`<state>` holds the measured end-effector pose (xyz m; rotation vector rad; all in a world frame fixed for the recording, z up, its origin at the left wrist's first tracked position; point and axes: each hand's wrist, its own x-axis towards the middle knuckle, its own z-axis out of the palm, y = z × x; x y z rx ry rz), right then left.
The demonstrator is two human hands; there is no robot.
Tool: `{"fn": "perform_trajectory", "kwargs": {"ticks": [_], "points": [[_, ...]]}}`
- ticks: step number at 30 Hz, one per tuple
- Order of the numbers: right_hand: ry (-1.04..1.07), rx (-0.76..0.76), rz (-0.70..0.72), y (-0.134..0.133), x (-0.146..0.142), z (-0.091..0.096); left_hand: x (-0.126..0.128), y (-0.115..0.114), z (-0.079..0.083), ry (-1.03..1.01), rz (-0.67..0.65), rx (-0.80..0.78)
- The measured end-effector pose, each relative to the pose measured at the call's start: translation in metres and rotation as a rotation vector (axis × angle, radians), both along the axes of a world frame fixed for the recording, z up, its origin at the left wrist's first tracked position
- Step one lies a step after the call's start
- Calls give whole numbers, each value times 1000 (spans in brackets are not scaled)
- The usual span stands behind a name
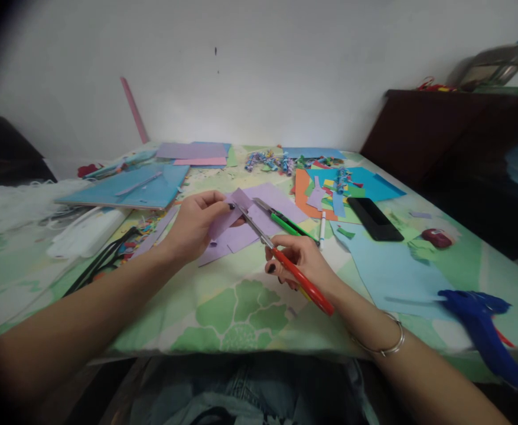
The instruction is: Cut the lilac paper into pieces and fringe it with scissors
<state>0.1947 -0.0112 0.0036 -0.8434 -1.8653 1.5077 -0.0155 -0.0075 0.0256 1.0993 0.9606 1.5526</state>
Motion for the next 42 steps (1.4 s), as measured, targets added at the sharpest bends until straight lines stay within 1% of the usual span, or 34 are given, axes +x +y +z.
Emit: {"fn": "perform_trajectory", "kwargs": {"ticks": [6,16,19,24,29,36,42], "points": [[-36,-43,-62,-1,-2,1,-1,1,-2,-7,-11,9],[-16,-58,-81,-3,-1,3,1,-2,1,-85,-30,9],[-7,-48,-68,-2,-1,4,1,-2,1,-80,-31,12],[26,-28,10,-1,-2,4,1,-1,0,-67,-36,19],[31,-18,45,1,-2,4,1,0,-1,-37,-20,11],[27,-20,44,1,-1,3,2,-1,0,-33,-21,7],[28,-24,26,1,-1,1,0,0,-2,-27,-24,12]]}}
